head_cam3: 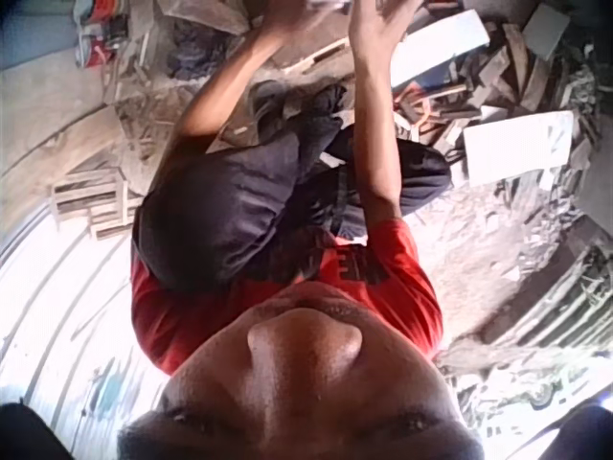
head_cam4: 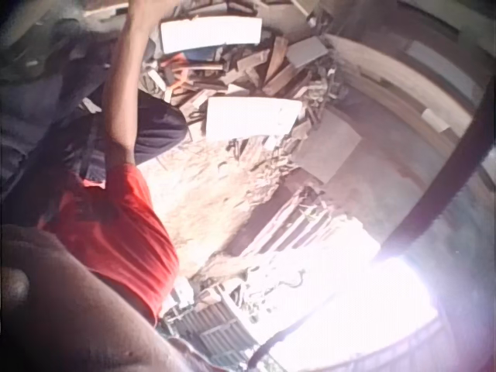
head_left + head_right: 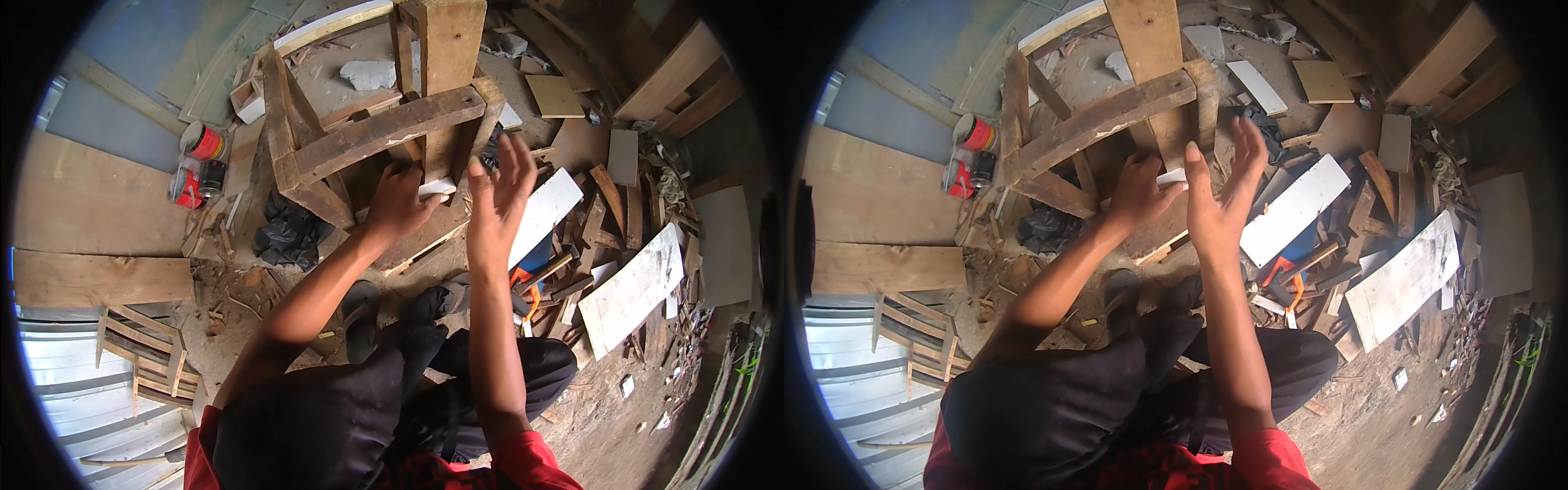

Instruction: The person assembles a wooden frame by hand, fitting pieces together and securing them. They then use a hand saw to cut a piece of wood placed on the floor.

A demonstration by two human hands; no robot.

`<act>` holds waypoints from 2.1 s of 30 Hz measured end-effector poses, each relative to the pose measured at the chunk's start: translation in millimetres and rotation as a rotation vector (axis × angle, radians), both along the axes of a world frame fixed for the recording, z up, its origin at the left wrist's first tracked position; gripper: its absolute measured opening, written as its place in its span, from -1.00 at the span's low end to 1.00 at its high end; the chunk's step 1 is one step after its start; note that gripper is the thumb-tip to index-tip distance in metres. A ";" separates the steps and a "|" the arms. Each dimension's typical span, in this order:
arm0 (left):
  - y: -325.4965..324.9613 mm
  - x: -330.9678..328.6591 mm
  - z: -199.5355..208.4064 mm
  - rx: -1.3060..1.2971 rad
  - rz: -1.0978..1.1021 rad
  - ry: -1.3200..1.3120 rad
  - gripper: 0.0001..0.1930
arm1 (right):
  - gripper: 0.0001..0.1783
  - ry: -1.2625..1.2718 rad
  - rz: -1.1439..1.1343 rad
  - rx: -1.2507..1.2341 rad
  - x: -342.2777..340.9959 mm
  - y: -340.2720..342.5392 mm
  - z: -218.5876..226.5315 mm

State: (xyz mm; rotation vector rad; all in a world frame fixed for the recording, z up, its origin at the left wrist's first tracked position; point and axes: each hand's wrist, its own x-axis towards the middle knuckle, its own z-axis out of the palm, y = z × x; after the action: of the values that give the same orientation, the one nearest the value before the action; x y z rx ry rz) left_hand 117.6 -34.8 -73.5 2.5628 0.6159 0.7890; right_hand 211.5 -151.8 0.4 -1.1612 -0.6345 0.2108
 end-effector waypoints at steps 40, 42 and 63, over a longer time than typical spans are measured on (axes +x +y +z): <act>-2.7 13.1 14.9 -0.232 -0.030 -0.112 -0.47 | -0.14 -0.774 -0.082 -0.163 27.9 66.4 128.8; -2.7 21.3 22.9 -0.592 -0.110 -0.319 -0.39 | -0.14 -0.760 -0.070 -0.168 24.6 65.5 129.3; 1.7 33.8 29.7 -0.847 -0.158 -0.320 -0.40 | -0.60 0.551 0.400 0.195 -26.8 -29.9 69.7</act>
State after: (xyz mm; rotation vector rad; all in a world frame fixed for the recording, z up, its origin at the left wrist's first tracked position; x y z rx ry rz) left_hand 151.3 -33.1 -43.8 1.6513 0.4908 0.6686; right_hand 184.6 -181.7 70.1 -0.7297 -0.3779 0.7636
